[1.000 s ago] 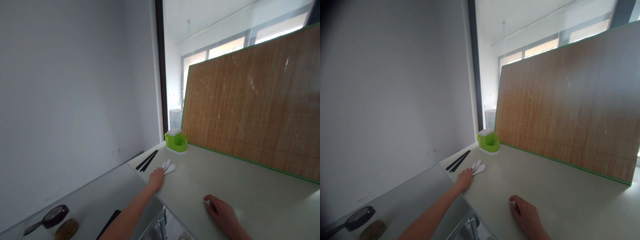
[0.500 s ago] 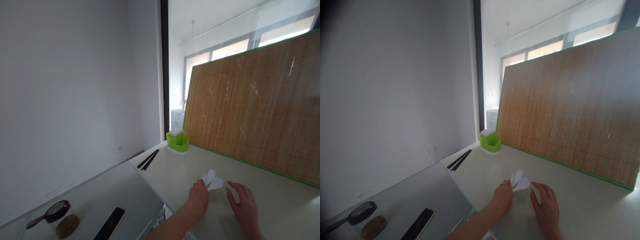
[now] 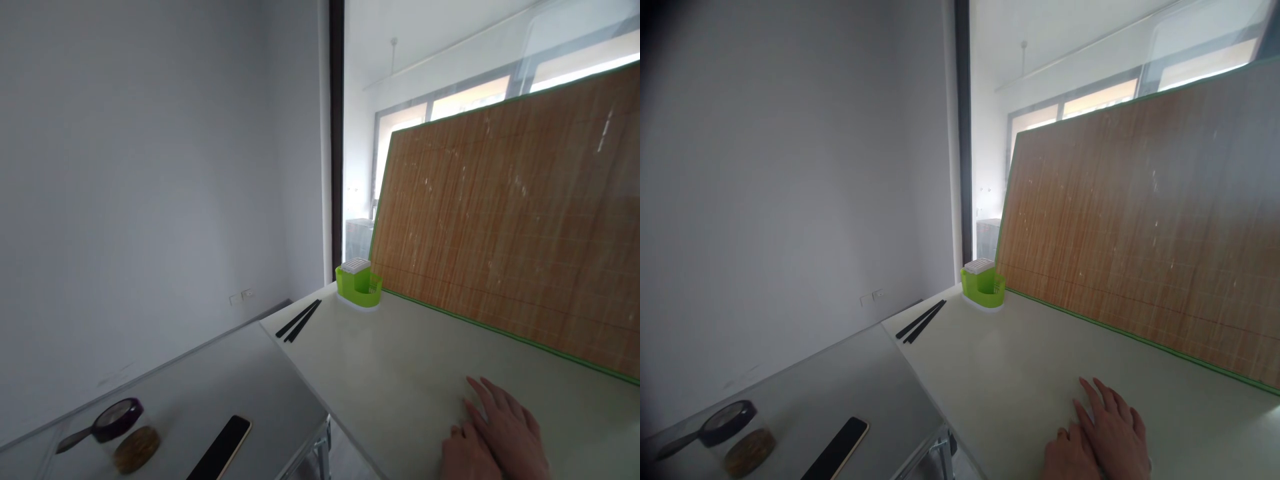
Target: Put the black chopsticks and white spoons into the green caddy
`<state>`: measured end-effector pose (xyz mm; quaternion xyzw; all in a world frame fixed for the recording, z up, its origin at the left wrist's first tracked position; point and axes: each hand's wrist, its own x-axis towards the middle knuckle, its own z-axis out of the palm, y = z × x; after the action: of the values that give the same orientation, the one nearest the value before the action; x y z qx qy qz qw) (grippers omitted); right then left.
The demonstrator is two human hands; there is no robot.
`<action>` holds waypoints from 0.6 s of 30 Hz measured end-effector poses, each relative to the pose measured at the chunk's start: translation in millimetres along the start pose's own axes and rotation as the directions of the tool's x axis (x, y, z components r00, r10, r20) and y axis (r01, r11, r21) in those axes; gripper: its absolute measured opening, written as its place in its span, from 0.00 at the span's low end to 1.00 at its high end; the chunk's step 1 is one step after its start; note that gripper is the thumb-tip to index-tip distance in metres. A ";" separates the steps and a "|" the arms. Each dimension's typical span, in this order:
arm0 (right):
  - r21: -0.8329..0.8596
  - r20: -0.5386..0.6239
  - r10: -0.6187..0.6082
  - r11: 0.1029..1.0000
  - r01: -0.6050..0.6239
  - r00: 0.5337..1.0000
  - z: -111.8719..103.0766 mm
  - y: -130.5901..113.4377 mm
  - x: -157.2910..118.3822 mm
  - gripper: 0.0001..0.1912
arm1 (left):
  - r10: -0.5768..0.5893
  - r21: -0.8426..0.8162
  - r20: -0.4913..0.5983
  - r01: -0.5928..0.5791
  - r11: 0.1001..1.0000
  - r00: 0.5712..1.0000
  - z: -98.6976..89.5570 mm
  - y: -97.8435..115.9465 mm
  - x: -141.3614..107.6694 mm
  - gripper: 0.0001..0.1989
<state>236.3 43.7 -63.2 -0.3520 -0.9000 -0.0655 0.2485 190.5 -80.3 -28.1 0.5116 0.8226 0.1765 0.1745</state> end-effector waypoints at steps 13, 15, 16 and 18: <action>-0.081 0.076 -0.127 0.988 0.133 0.989 9.0 4.7 -8.9 0.24 | -0.011 0.005 0.011 0.011 1.000 1.000 -1.3 -12.0 -6.0 0.23; -0.113 0.046 -0.120 0.986 0.125 0.992 3.6 0.5 -9.0 0.24 | 0.115 0.052 -0.042 -0.113 0.992 0.992 -17.9 -29.5 -11.1 0.24; -0.131 0.032 -0.118 0.984 0.122 0.992 1.1 -1.5 -9.0 0.24 | 0.201 0.082 -0.078 -0.195 0.977 0.976 -31.7 -42.7 -12.4 0.26; -0.168 0.005 -0.121 0.979 0.120 0.993 -3.0 -5.5 -8.7 0.24 | 0.293 0.194 -0.271 -0.246 0.950 0.917 -68.9 -77.8 -9.4 0.31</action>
<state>239.3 33.5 -64.6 -0.3164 -0.9103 -0.1569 0.2158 101.5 -128.7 -3.2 0.6001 0.7721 0.2085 -0.0172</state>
